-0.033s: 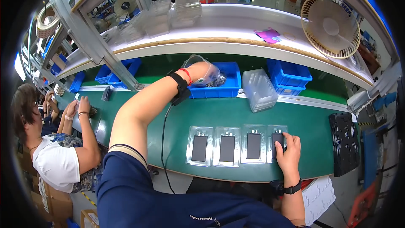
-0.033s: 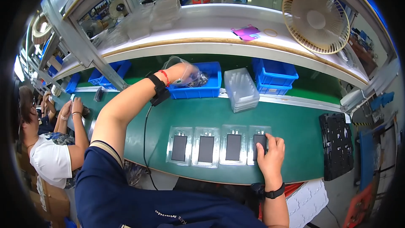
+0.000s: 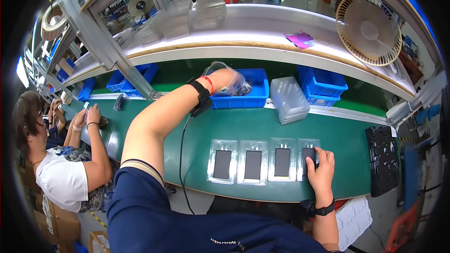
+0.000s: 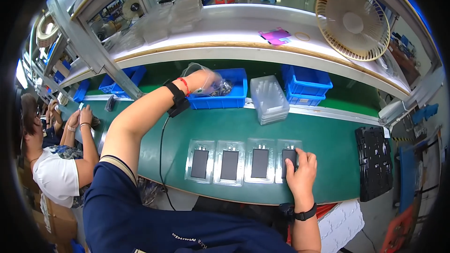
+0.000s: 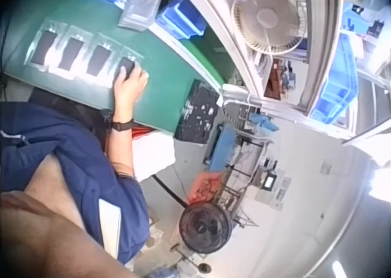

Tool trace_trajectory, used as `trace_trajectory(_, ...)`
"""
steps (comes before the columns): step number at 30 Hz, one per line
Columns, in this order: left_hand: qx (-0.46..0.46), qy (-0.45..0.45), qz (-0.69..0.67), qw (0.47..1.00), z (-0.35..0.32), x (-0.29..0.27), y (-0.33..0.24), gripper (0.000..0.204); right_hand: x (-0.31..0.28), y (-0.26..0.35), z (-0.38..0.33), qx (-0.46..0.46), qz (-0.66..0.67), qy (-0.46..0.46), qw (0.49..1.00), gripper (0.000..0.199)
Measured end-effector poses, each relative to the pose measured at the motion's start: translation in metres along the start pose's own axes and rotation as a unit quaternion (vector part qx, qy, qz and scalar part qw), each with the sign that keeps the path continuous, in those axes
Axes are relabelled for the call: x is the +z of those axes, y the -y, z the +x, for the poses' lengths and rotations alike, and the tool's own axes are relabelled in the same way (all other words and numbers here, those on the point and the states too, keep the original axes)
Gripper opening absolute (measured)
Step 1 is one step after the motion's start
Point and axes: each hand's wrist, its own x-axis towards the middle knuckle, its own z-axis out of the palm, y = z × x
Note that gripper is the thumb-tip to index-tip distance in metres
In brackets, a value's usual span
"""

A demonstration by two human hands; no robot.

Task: Manually sorting and packaging small electronic or mechanical parts into plastic trays and bags on an assembly line.

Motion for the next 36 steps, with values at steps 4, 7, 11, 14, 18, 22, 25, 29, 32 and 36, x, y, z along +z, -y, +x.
trace_trajectory(4,0.032,-0.023,0.098,0.994,0.002,0.005,-0.001,0.020,0.001,-0.001,-0.001,0.003,-0.006,-0.002,1.000,0.039)
trace_trajectory(7,-0.016,-0.024,0.152,0.988,0.004,0.009,0.004,0.018,0.002,0.001,-0.002,0.002,-0.006,-0.002,1.000,0.039)
trace_trajectory(11,-0.024,-0.077,0.173,0.982,0.001,0.008,0.011,0.016,0.000,0.001,-0.002,0.004,-0.008,0.000,1.000,0.039)
trace_trajectory(14,0.002,-0.136,0.147,0.980,-0.009,0.006,0.023,0.013,0.000,0.003,-0.003,-0.002,-0.005,-0.005,1.000,0.038)
trace_trajectory(18,0.027,-0.184,0.004,0.983,-0.024,-0.002,0.021,0.013,0.001,0.001,-0.003,-0.002,-0.004,-0.003,1.000,0.039)
trace_trajectory(22,-0.065,-0.165,-0.113,0.978,-0.030,-0.008,0.010,0.021,0.001,0.001,-0.002,-0.005,-0.003,-0.006,1.000,0.038)
trace_trajectory(25,-0.077,-0.121,-0.129,0.981,-0.038,-0.006,0.006,0.021,0.000,0.003,-0.002,-0.003,-0.002,-0.005,1.000,0.037)
trace_trajectory(29,-0.085,-0.106,-0.131,0.982,-0.044,-0.011,0.000,0.016,-0.001,0.003,-0.002,0.002,-0.011,-0.002,1.000,0.036)
trace_trajectory(32,-0.112,-0.130,-0.159,0.972,-0.049,-0.012,0.004,0.018,0.000,0.000,-0.003,-0.007,-0.008,-0.001,1.000,0.039)
trace_trajectory(36,-0.187,-0.151,-0.279,0.930,-0.055,-0.009,0.006,0.015,-0.004,0.002,0.000,-0.003,0.009,0.009,1.000,0.038)
